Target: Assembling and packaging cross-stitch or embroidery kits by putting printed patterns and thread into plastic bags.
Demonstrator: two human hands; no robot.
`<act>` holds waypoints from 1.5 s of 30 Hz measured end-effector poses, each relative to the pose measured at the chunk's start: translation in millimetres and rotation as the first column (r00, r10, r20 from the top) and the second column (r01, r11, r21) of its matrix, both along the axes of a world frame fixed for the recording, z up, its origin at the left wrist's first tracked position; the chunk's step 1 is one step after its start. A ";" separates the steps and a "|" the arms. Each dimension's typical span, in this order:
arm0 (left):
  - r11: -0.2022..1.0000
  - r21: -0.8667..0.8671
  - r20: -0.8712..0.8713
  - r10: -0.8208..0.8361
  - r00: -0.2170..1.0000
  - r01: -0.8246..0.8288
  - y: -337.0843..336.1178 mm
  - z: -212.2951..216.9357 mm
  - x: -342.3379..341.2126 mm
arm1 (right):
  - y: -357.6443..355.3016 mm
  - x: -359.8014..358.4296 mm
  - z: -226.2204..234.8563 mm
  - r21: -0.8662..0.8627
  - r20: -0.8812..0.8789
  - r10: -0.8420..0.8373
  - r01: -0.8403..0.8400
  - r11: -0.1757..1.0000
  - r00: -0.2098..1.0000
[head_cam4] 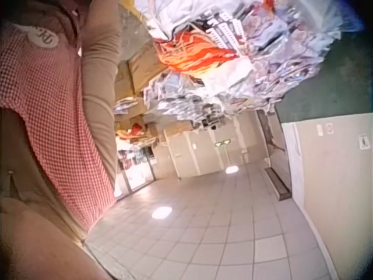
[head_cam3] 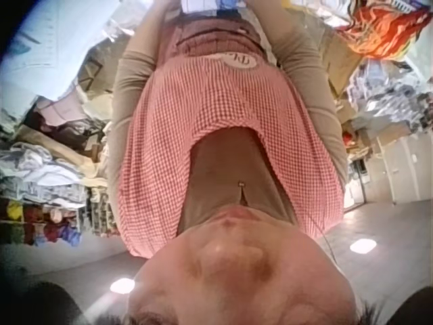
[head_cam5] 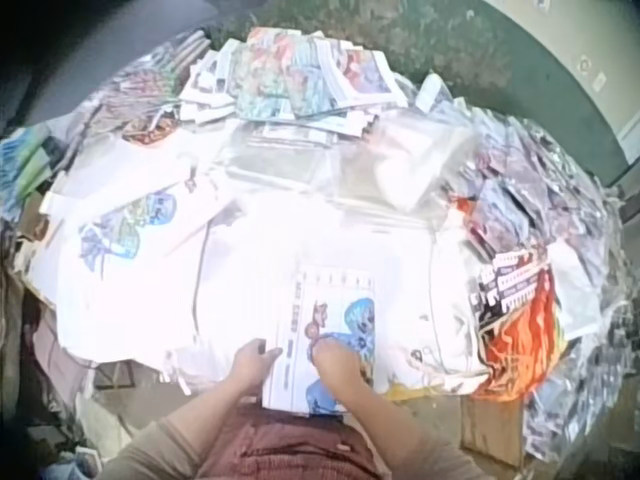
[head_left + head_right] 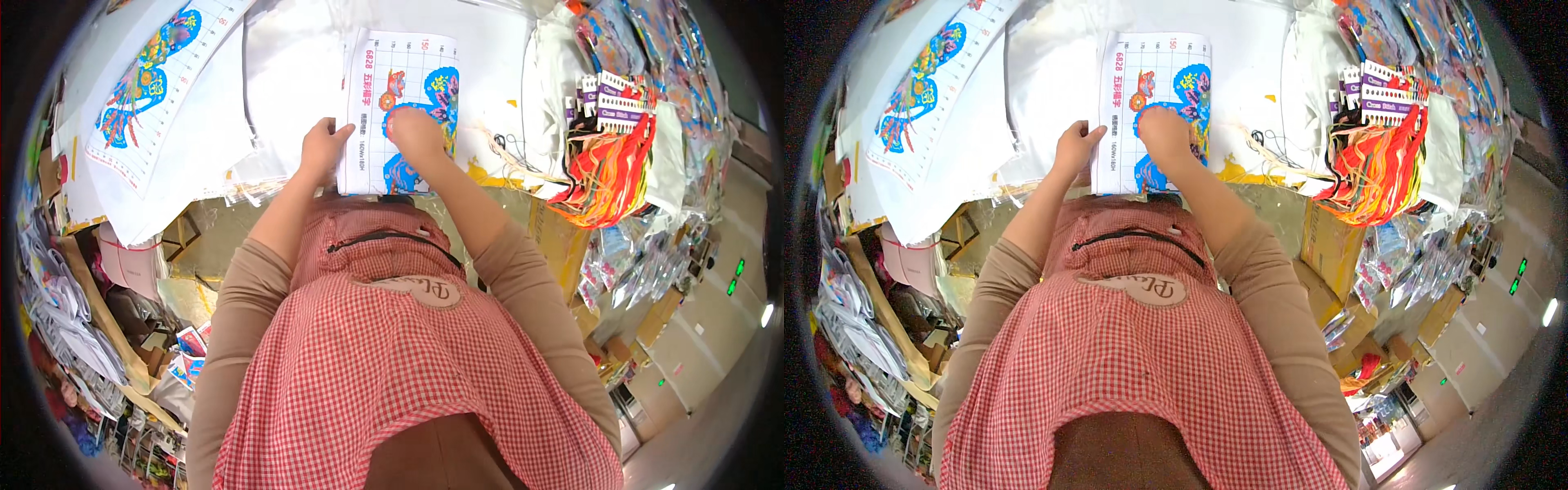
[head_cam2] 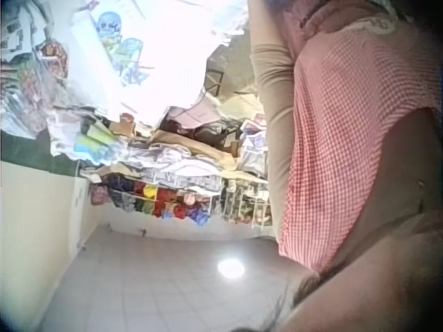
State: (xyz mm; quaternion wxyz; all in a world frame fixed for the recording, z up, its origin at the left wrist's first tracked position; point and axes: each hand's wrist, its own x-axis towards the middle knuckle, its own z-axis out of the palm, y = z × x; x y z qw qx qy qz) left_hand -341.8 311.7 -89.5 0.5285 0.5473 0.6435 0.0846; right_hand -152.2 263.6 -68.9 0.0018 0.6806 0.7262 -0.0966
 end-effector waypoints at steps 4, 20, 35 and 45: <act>0.994 0.109 -0.053 -0.003 0.999 0.009 -8.6 -9.2 -9.7 | -7.0 -3.4 15.6 -0.115 -0.415 -0.221 0.190 0.975 0.882; 0.637 0.667 -0.001 -0.519 0.855 0.387 -24.3 50.5 17.4 | -54.2 -11.3 23.2 -0.330 -0.755 -0.414 0.251 0.910 0.508; 0.921 0.375 0.132 0.054 0.990 -0.100 92.5 47.8 3.8 | -39.5 -9.7 57.3 -0.290 -0.787 -0.453 0.398 0.871 0.419; 0.363 0.824 -0.522 0.190 0.831 0.435 293.6 36.0 -47.9 | -69.0 -15.7 62.8 -0.257 -0.617 -0.585 0.567 0.782 0.527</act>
